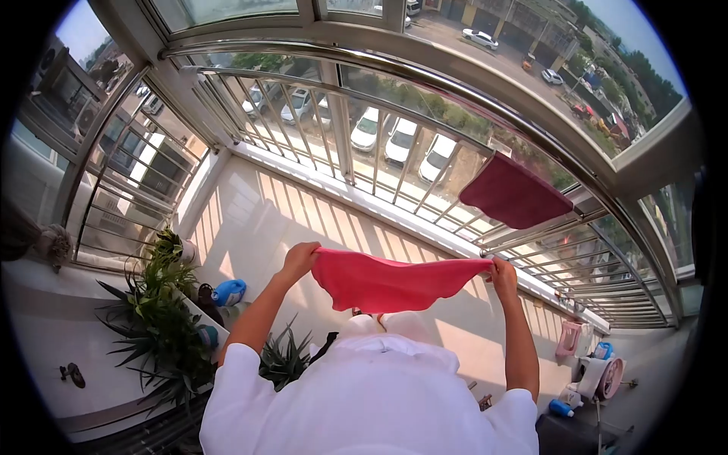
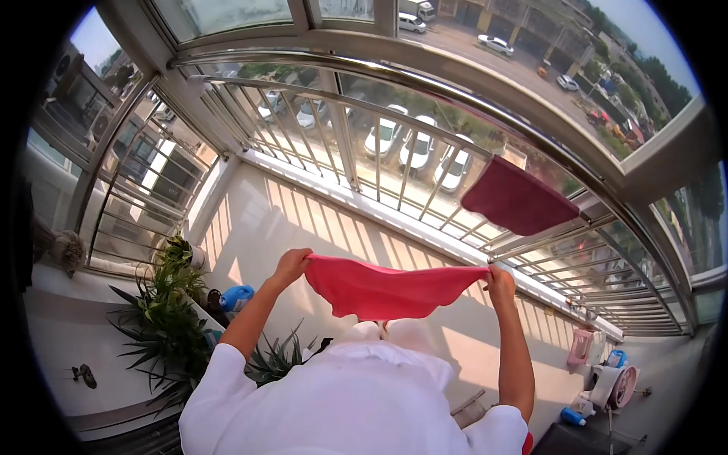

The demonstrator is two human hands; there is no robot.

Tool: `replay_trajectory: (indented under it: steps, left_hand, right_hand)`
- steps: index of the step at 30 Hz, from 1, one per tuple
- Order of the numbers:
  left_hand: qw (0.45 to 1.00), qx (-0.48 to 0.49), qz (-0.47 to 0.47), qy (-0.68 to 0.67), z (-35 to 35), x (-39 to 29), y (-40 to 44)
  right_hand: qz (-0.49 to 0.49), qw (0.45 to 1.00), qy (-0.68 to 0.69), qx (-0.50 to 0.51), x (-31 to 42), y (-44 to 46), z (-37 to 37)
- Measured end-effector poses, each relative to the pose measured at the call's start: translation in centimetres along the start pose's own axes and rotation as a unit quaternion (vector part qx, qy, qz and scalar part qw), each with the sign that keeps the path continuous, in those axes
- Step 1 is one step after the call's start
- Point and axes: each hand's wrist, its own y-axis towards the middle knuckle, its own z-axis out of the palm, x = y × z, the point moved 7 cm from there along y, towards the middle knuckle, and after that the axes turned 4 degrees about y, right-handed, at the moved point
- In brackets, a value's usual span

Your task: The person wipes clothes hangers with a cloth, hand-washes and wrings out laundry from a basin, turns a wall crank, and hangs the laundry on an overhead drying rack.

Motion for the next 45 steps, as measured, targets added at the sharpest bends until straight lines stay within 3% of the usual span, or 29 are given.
replay_trajectory:
  steps: [2,5,6,7,9,10,11,12,14,15,16,19,25,27,28,29,32,34,37,38,40,41,45]
  left_hand:
    - [0.992,-0.051,0.008,-0.117,0.6,-0.6,2.4]
    - [0.955,-0.07,-0.009,-0.288,-0.6,-5.6,4.0]
    - [0.959,-0.063,0.005,-0.276,-2.0,-8.8,3.6]
    - [0.962,-0.054,0.023,-0.265,-3.4,-12.2,3.6]
    - [0.964,-0.03,0.106,-0.243,-4.8,-18.6,3.4]
    - [0.958,-0.021,0.172,-0.229,-5.2,-21.7,3.2]
    - [0.947,-0.016,0.238,-0.215,-5.6,-24.6,3.1]
    - [0.944,0.0,0.243,-0.222,-5.2,-26.9,3.1]
    - [0.933,0.047,0.26,-0.243,-2.3,-28.4,4.0]
    - [0.932,0.056,0.248,-0.26,-1.6,-28.9,4.8]
    - [0.929,0.064,0.235,-0.277,-0.7,-29.4,5.5]
    - [0.922,0.048,0.165,-0.348,1.0,-28.7,7.6]
    - [0.881,0.023,0.032,-0.471,2.8,-23.1,10.7]
    - [0.879,0.024,0.021,-0.476,3.2,-21.8,12.0]
    - [0.878,0.026,0.016,-0.478,3.3,-21.1,12.7]
    - [0.876,0.029,0.015,-0.481,3.4,-20.5,13.4]
    - [0.874,0.037,0.015,-0.484,4.0,-18.6,16.7]
    - [0.881,0.046,0.007,-0.471,4.1,-16.7,19.3]
    - [0.897,0.048,0.037,-0.438,3.6,-14.0,23.5]
    - [0.896,0.05,0.034,-0.441,3.5,-12.9,24.8]
    - [0.894,0.054,0.027,-0.443,3.0,-10.5,27.4]
    - [0.889,0.062,0.012,-0.453,2.6,-9.6,28.3]
    - [0.822,0.118,-0.077,-0.552,3.2,-5.8,31.4]
  right_hand:
    - [0.119,0.991,0.038,0.035,-3.8,0.7,-0.3]
    - [0.019,0.994,0.094,-0.054,-7.4,1.2,-6.0]
    - [0.046,0.96,0.265,-0.075,-4.2,0.0,-8.3]
    - [-0.046,0.955,0.262,-0.132,-1.9,-0.9,-11.5]
    - [-0.089,0.91,0.252,-0.317,0.0,-4.8,-16.2]
    - [-0.129,0.872,0.21,-0.423,0.4,-7.1,-18.0]
    - [-0.082,0.827,0.321,-0.455,-3.6,-8.1,-17.1]
    - [-0.034,0.766,0.429,-0.479,-7.8,-8.6,-15.2]
    - [0.043,0.615,0.711,-0.338,-6.3,-4.1,-8.0]
    - [-0.039,0.651,0.738,-0.173,-3.9,-1.2,-5.8]
    - [-0.025,0.766,0.623,-0.156,-7.1,1.5,-3.7]
    - [-0.058,0.664,0.739,-0.099,4.0,6.3,-4.1]
    - [-0.165,0.602,0.76,-0.182,11.2,9.0,-9.6]
    - [-0.23,0.772,0.451,-0.384,14.7,8.2,-10.7]
    - [-0.25,0.808,0.263,-0.465,16.9,7.8,-10.4]
    - [-0.2,0.791,0.364,-0.449,15.3,9.5,-8.4]
    - [-0.367,0.848,0.058,-0.378,17.7,12.9,-3.7]
    - [-0.399,0.864,-0.124,-0.282,17.8,17.0,-0.2]
    - [-0.335,0.922,-0.114,-0.156,15.3,24.9,2.6]
    - [-0.368,0.913,-0.041,-0.17,14.0,27.5,3.5]
    - [-0.282,0.904,0.309,-0.084,14.4,32.5,2.9]
    - [-0.275,0.949,0.042,-0.149,14.9,33.6,3.4]
    - [-0.318,0.919,-0.102,-0.211,15.1,37.3,3.7]
